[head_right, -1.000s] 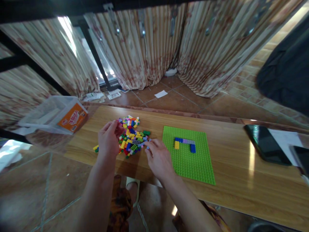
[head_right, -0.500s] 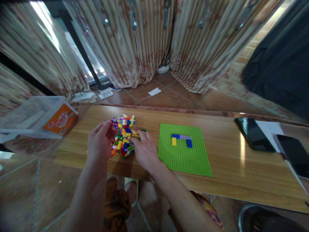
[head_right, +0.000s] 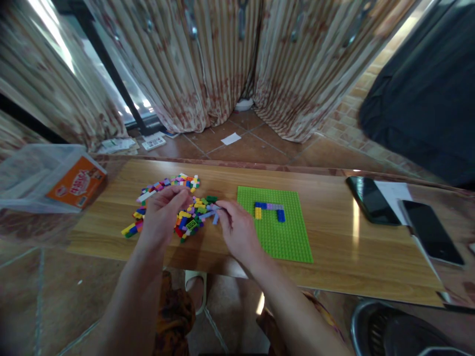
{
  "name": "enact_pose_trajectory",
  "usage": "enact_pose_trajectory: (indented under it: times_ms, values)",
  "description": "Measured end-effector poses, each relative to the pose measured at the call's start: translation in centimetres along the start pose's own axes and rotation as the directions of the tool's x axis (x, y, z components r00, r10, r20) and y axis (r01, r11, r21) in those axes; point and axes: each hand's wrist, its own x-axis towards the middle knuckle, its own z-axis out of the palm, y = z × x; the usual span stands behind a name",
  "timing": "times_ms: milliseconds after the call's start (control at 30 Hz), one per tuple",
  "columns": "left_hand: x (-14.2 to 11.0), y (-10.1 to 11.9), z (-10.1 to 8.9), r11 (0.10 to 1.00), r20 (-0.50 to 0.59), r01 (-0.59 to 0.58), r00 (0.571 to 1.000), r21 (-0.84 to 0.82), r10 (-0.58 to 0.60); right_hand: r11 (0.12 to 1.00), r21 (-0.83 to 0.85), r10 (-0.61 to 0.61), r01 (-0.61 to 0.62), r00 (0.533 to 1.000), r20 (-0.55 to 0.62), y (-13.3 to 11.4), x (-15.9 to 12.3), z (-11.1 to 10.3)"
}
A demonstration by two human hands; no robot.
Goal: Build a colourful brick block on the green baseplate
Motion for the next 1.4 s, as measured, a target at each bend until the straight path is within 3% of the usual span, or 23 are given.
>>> enact_pose_trajectory:
  times_ms: [100, 233, 333, 433, 600, 800, 933, 1100, 1400]
  values:
    - [-1.5, -0.6, 2.1, 0.99, 0.197, -0.031, 0.98, 0.14, 0.003, 0.974, 0.094, 0.206, -0.206, 0.978, 0.008, 1.3, -0.8, -3.0]
    - [-3.5, -2.2, 4.9, 0.945, 0.379, -0.164, 0.924, 0.283, 0.047, 0.879, 0.244, 0.412, -0.411, 0.91, 0.048, 3.5, -1.5, -6.6]
    - [-4.3, -3.3, 6.5, 0.892, 0.444, -0.229, 0.895, 0.39, 0.036, 0.846, 0.247, 0.461, -0.472, 0.881, 0.106, 4.9, -2.0, -8.5]
    - [-4.5, -3.8, 7.2, 0.834, 0.458, -0.274, 0.889, 0.478, 0.03, 0.871, 0.118, 0.454, -0.476, 0.874, 0.175, 5.5, -2.3, -9.6]
    - [-4.5, -4.1, 7.8, 0.78, 0.496, -0.316, 0.868, 0.54, 0.009, 0.918, -0.065, 0.396, -0.391, 0.896, 0.203, 5.2, -2.1, -9.4]
    - [-4.6, -4.6, 8.7, 0.784, 0.519, -0.298, 0.854, 0.545, -0.036, 0.94, -0.124, 0.325, -0.316, 0.944, 0.059, 5.5, -1.6, -8.4]
    - [-4.8, -4.8, 9.0, 0.762, 0.515, -0.303, 0.856, 0.573, -0.047, 0.925, -0.13, 0.357, -0.356, 0.934, -0.016, 5.9, -1.6, -8.9]
    - [-5.4, -5.2, 9.3, 0.738, 0.538, -0.339, 0.842, 0.584, -0.039, 0.915, -0.162, 0.374, -0.369, 0.927, 0.006, 5.6, -1.7, -8.9]
    - [-5.6, -5.8, 9.9, 0.711, 0.505, -0.34, 0.862, 0.616, -0.026, 0.918, -0.108, 0.378, -0.382, 0.924, -0.059, 5.3, -1.5, -7.9]
